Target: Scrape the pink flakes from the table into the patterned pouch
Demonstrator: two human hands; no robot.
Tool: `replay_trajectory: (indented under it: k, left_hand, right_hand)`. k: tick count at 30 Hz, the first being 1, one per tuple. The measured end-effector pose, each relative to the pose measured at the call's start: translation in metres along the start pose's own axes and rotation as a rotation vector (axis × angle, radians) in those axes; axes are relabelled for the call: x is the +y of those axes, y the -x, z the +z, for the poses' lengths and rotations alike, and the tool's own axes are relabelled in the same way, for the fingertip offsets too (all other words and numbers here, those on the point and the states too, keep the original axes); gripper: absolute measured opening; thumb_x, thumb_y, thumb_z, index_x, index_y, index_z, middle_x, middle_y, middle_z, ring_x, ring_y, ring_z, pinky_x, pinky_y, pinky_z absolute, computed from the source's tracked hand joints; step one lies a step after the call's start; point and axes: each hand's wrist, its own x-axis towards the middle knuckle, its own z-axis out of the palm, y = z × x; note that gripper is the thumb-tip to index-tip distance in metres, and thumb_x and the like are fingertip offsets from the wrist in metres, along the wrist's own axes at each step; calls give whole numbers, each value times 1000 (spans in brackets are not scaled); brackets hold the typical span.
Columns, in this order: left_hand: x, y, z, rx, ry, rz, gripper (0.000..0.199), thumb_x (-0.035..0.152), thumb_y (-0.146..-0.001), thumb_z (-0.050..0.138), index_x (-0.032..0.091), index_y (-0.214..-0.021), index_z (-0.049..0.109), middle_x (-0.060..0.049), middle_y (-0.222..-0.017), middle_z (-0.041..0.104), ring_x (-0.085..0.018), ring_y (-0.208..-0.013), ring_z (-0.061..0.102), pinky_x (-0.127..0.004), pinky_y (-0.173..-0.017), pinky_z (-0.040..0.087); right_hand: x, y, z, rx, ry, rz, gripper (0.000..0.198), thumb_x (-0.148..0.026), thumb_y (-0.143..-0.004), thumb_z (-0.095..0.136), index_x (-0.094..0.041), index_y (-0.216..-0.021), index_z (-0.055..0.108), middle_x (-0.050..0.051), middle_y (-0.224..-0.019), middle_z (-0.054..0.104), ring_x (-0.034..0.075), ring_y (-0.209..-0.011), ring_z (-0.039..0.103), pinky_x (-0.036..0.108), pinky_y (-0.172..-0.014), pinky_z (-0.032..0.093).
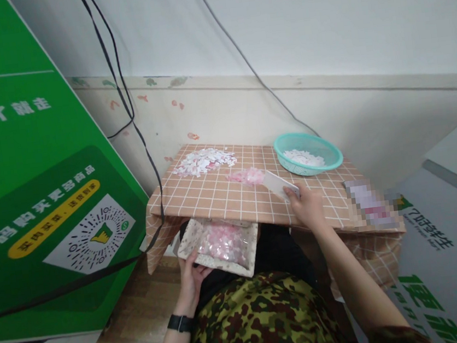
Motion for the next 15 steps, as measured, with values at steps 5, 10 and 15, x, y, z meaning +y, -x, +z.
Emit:
replay_trajectory:
  k: [5,10,15]
  left_hand:
    - [1,2,0,-2,-19,5,76,38,-82,73,39,-149,37,-15,-143,57,-27,-88,73,-52,-77,61]
    - [2,4,1,8,-13,3,77,37,-81,73,39,-149,37,-15,-144,57,-26,-88,73,-51,-78,61]
    - [2,3,3,6,1,5,75,34,-83,71,40,-149,37,-14,-142,58,-26,-87,73,-51,-78,60]
  right_hand:
    - [-4,-12,9,-52,-125,-28,48,-54,-97,45,-17,-100,75,11,-72,72,24,-64,62,31,-59,33]
    - [1,-25,1,-91,-235,-37,48,-60,-91,52,-18,-83,72,6,-62,66,22,-58,58,30,-55,32]
    - [-1,-32,-3,-44,-201,-37,47,-59,-89,52,-20,-65,61,3,-53,55,18,-51,48,30,-54,28]
